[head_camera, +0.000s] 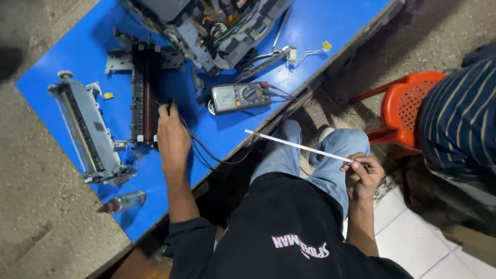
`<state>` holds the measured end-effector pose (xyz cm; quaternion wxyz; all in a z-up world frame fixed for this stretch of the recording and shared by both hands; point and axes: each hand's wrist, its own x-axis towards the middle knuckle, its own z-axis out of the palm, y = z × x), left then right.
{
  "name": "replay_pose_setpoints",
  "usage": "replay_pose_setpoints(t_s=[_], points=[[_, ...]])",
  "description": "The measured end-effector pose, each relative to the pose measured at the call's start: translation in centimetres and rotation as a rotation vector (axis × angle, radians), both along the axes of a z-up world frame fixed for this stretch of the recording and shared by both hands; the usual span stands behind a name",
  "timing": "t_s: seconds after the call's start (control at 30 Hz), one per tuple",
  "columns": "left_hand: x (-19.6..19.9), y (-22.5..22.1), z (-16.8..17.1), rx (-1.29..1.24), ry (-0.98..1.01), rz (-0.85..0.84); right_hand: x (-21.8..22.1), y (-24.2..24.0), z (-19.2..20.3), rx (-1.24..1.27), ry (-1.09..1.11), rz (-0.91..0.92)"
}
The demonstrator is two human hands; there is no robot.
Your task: The person applies liquid to a metal rod using a dropper bottle, wipes the rod with a cloth, and then uses a multimeter to test electrical continuity on a small component. The person handles the rod, cloth, dropper bottle, and multimeter probes throughout the task.
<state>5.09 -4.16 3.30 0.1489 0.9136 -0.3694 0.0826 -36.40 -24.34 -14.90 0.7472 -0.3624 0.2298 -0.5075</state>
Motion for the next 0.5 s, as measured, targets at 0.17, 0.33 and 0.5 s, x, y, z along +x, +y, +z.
replay_pose_setpoints(t_s=[0.17, 0.33, 0.5], points=[[0.9, -0.9, 0.1, 0.157, -0.044, 0.037, -1.2, -0.2, 0.0, 0.002, -0.040, -0.013], [0.9, -1.2, 0.2, 0.195, -0.115, 0.068, -0.9, -0.1, 0.9, -0.009, -0.026, -0.036], [0.0, -1.0, 0.4, 0.101, -0.176, 0.072, -0.1, 0.3, 2.4, -0.148, 0.129, -0.094]])
